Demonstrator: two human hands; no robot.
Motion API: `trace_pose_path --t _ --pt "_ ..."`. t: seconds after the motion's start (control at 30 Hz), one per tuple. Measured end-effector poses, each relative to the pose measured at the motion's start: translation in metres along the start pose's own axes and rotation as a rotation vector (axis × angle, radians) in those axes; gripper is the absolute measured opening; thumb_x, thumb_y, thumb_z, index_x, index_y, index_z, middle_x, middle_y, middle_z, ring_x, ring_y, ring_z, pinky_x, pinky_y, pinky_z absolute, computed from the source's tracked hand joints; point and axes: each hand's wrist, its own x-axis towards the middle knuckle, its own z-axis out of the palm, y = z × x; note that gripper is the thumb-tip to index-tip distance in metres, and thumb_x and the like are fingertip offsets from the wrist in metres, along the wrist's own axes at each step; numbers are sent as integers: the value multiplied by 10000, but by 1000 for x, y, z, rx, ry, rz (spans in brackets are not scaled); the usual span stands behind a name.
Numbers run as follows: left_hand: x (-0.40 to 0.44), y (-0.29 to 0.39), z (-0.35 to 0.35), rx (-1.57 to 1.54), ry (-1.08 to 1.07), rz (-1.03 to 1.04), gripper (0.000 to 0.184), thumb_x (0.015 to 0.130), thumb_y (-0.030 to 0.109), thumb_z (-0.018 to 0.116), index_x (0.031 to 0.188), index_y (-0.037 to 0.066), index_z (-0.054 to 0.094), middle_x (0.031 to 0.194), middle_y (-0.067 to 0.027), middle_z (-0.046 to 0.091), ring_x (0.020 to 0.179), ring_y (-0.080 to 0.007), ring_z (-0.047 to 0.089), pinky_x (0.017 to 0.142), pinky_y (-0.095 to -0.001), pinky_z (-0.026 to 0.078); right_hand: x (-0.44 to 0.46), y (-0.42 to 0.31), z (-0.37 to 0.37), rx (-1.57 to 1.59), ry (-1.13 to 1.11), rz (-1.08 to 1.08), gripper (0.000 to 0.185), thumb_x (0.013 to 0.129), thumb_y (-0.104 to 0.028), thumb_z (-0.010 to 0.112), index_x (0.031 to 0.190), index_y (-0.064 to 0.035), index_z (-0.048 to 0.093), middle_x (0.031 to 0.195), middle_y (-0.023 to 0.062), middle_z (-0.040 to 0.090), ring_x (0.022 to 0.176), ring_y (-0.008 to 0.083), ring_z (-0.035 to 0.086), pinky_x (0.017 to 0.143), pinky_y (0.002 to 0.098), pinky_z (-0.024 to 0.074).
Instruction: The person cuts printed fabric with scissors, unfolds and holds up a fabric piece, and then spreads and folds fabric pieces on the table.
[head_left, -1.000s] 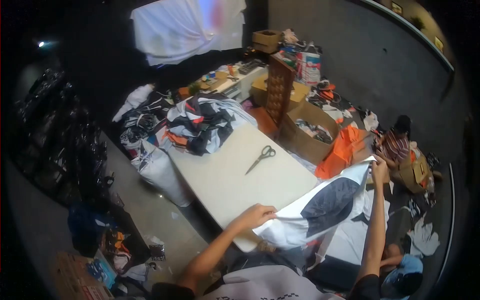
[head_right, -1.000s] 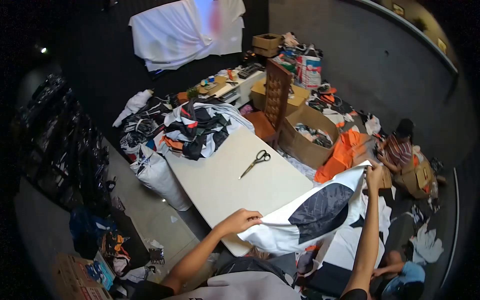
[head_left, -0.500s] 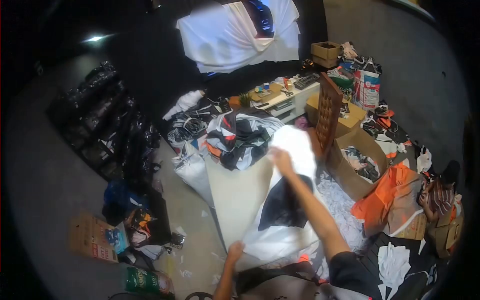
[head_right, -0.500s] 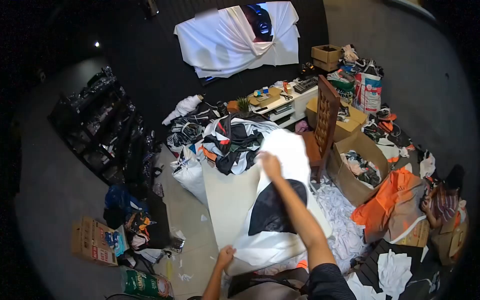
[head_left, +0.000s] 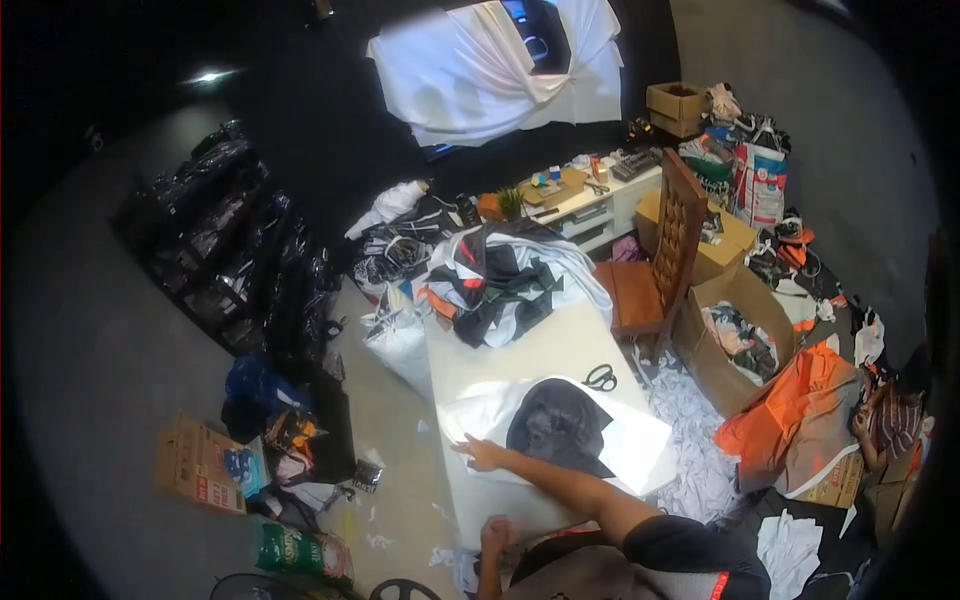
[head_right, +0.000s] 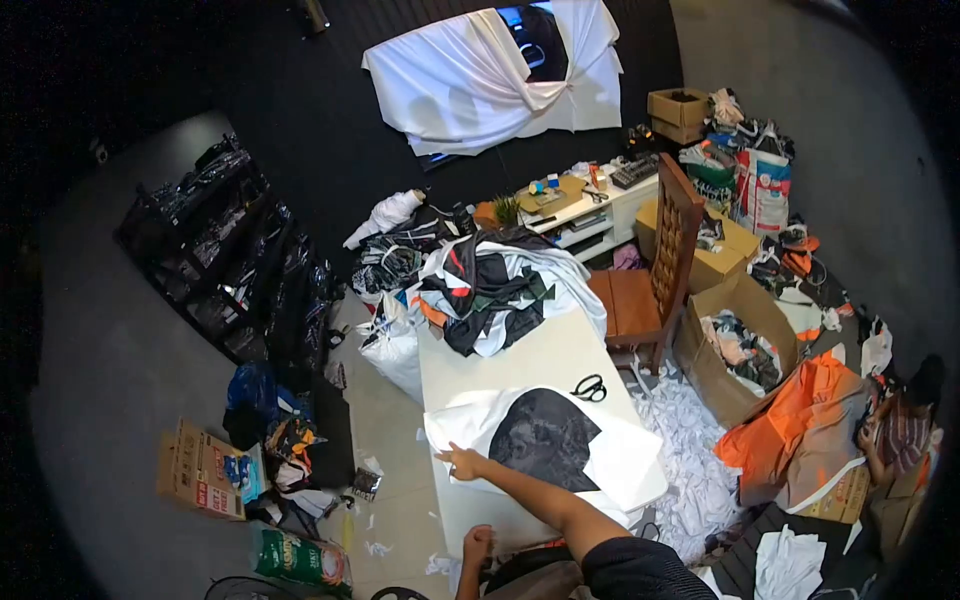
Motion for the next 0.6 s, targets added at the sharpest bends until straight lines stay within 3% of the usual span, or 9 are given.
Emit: trace_pose_path --t 0.03,0.13,0.2,0.3,0.37,0.4,0.53,0.6 --pt "3 17 9 47 108 161 145 905 85 533 1009 24 614 801 -79 637 665 -160 578 609 -251 476 0 2 3 -15 -35 -18 718 803 -157 557 1480 -160 316 1520 93 341 1431 384 200 1096 493 325" --pt "18 97 20 -196 204 207 159 890 67 480 1001 26 586 815 -70 607 699 -164 547 657 -268 468 9 8 4 -39 -66 -43 706 797 -162 560 1469 -166 347 1513 70 361 1426 395 214 1087 489 341" --pt "32 113 23 -385 338 254 185 879 67 433 1008 16 556 817 -70 565 684 -163 494 675 -278 449 14 5 12 -21 -73 -76 694 790 -166 563 1459 -172 377 1507 47 382 1420 407 229 1077 484 358" --pt "43 122 21 -365 458 238 202 913 99 417 1024 7 558 832 -76 568 696 -172 496 688 -283 444 15 3 22 56 -83 -53 670 785 -161 563 1438 -184 411 1505 37 386 1416 420 229 1074 488 357" --pt "50 129 31 -351 583 219 229 946 131 401 1040 -3 561 847 -82 572 707 -182 498 701 -289 440 7 -2 27 -84 -173 -141 559 781 -144 546 1338 -136 501 1400 85 503 1333 389 379 1076 477 356" --pt "48 135 36 -352 573 211 229 946 131 401 1040 -3 561 847 -82 572 707 -182 498 701 -289 440 0 1 28 -79 -175 -129 559 781 -144 546 1338 -136 501 1400 85 503 1333 389 379 1076 477 356" --pt "33 146 25 -224 840 315 240 855 42 404 1055 12 534 848 -75 535 719 -167 476 712 -286 430 -20 -4 62 215 -256 -243 355 782 -144 541 1126 -88 604 1144 130 633 1065 350 559 1025 473 396" --pt "26 149 18 -202 832 303 242 855 40 405 1057 11 535 854 -76 537 727 -169 479 717 -285 430 -30 -1 99 250 -172 -348 286 781 -145 538 1045 -73 624 1032 138 652 947 338 581 978 464 420"
